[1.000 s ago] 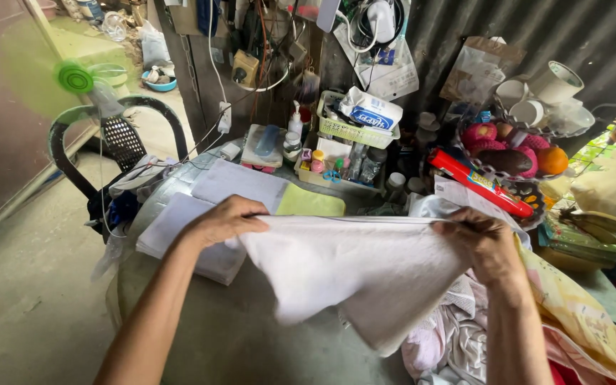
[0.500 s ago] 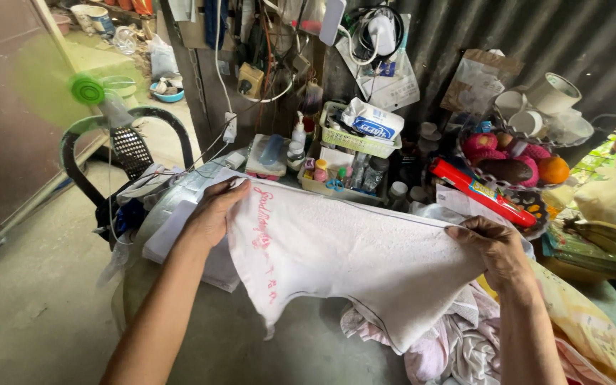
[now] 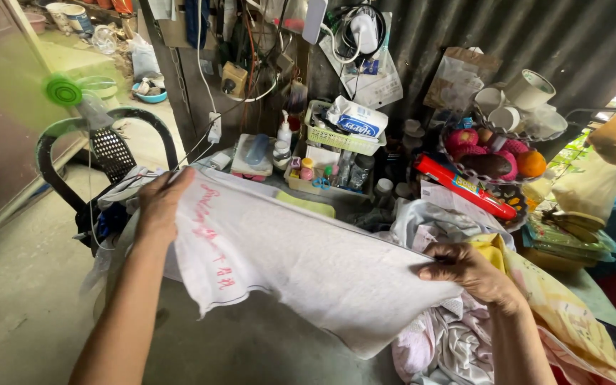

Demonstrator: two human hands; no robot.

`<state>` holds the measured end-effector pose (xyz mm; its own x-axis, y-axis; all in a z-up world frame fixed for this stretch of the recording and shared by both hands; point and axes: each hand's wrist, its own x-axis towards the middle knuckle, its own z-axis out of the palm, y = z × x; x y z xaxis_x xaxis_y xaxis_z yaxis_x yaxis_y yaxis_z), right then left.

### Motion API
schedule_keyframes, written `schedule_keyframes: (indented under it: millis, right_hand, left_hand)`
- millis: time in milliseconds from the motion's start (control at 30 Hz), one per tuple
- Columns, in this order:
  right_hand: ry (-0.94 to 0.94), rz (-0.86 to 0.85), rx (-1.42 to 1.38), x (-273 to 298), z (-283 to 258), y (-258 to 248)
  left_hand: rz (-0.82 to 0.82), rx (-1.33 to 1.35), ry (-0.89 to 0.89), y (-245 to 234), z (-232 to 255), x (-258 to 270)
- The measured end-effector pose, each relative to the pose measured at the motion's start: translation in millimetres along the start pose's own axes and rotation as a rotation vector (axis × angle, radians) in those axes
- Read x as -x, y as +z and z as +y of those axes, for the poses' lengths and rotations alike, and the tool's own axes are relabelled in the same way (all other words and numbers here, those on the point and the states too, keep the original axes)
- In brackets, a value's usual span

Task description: The person folds a white towel with red embroidery on a cluttered table. They smooth and align the edges, fold it in half multiple times, and place it on a stack of already folded towels.

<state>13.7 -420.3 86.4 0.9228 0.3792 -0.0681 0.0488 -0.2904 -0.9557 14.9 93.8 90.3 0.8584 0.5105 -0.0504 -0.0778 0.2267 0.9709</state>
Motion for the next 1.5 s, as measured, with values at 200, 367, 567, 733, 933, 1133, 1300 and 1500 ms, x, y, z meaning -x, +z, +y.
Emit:
schedule_keyframes:
  millis: [200,367,567,733,933,1133,1300,1500]
  right_hand:
    - [0.022,0.056,0.098,15,-25,18]
    - [0.253,-0.062,0.406,2,6,2]
    - [-0.279,-0.247,0.790,25,46,-40]
    - [0.405,0.111,0.291,64,31,-59]
    - [0.372,0.353,0.102,47,22,-33]
    - [0.412,0.547,-0.209,9,114,-15]
    - [0.518,0.720,-0.191,8,114,2]
    - [0.567,0.720,0.501,-8,180,-27]
  left_hand:
    - [0.159,-0.096,0.303,-26,4,4]
    - [0.251,0.053,0.099,-80,2,-27]
    - [0.459,0.001,0.120,-124,13,-34]
    - [0.545,-0.025,0.219,-162,-6,-58]
    - [0.390,-0.304,0.123,-150,-61,-57]
    - [0.282,-0.525,0.146,-162,-159,-87]
    - [0.212,-0.892,0.045,-136,-175,-80]
    - [0.322,-0.767,0.315,-119,-233,-125]
